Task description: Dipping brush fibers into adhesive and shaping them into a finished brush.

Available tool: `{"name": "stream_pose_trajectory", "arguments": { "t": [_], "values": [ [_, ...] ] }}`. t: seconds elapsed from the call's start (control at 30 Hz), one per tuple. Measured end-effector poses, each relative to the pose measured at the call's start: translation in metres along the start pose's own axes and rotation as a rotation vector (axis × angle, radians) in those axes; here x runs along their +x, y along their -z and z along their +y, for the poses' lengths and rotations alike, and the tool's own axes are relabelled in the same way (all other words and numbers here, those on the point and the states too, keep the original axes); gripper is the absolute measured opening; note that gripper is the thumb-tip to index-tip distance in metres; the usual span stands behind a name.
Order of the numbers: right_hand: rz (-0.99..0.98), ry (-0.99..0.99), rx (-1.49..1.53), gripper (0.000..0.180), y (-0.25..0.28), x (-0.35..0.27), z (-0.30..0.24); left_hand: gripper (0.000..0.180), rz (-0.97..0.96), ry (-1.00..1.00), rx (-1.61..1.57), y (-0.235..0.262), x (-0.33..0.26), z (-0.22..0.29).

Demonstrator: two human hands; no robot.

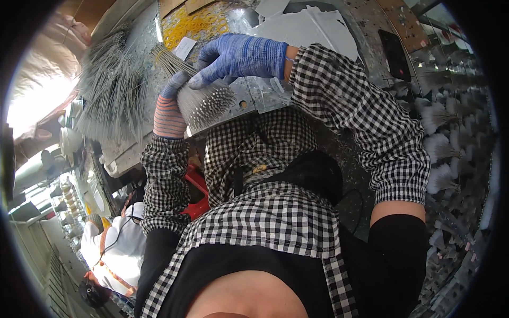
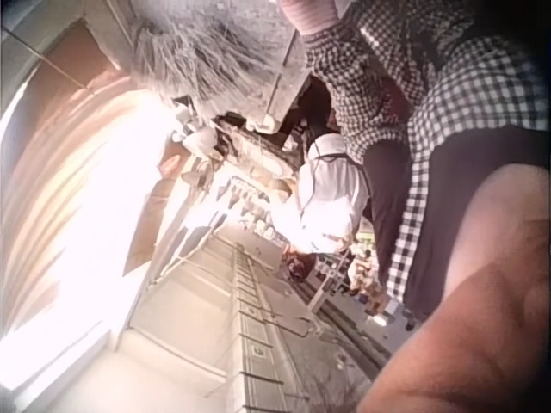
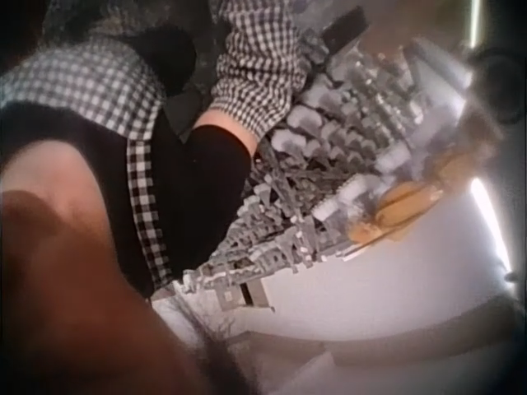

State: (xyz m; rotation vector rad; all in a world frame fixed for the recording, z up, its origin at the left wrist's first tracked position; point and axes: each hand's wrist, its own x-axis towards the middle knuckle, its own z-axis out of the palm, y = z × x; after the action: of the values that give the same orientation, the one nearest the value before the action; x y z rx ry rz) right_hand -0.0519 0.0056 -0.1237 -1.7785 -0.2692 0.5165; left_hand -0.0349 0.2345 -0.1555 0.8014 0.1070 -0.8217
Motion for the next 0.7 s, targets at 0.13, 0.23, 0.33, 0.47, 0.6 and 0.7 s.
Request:
{"name": "stream_pose_trajectory", "arguments": {
  "t": [0.13, 0.23, 0.33, 0.47, 0.6, 0.7],
  "values": [
    [0.008, -0.028, 0.079, 0.056, 0.003, -0.005, 0.011, 0.056, 0.013, 0.058, -0.005, 0.003, 0.006, 0.0],
    [0.03, 0.033, 0.039, 0.049, 0.002, -0.007, 0.021, 0.048, -0.002, 0.084, -0.016, 0.008, 0.007, 0.0],
    [0.071, 0.126, 0.011, 0.041, -0.002, -0.008, 0.029, 0.041, 0.052, 0.057, 0.003, 0.016, 0.008, 0.0],
    [0.148, 0.143, -0.201, 0.031, -0.004, -0.013, 0.027, 0.031, 0.214, -0.101, 0.278, 0.027, 0.009, 0.004],
    [0.229, 0.167, -0.674, 0.032, -0.005, -0.024, 0.012, 0.015, 0.136, -0.198, 0.403, 0.024, 0.013, 0.007],
    [0.253, 0.017, -0.71, 0.034, -0.01, -0.029, 0.003, 0.015, 0.141, -0.282, 0.488, 0.015, 0.017, 0.006]
  ]
}}
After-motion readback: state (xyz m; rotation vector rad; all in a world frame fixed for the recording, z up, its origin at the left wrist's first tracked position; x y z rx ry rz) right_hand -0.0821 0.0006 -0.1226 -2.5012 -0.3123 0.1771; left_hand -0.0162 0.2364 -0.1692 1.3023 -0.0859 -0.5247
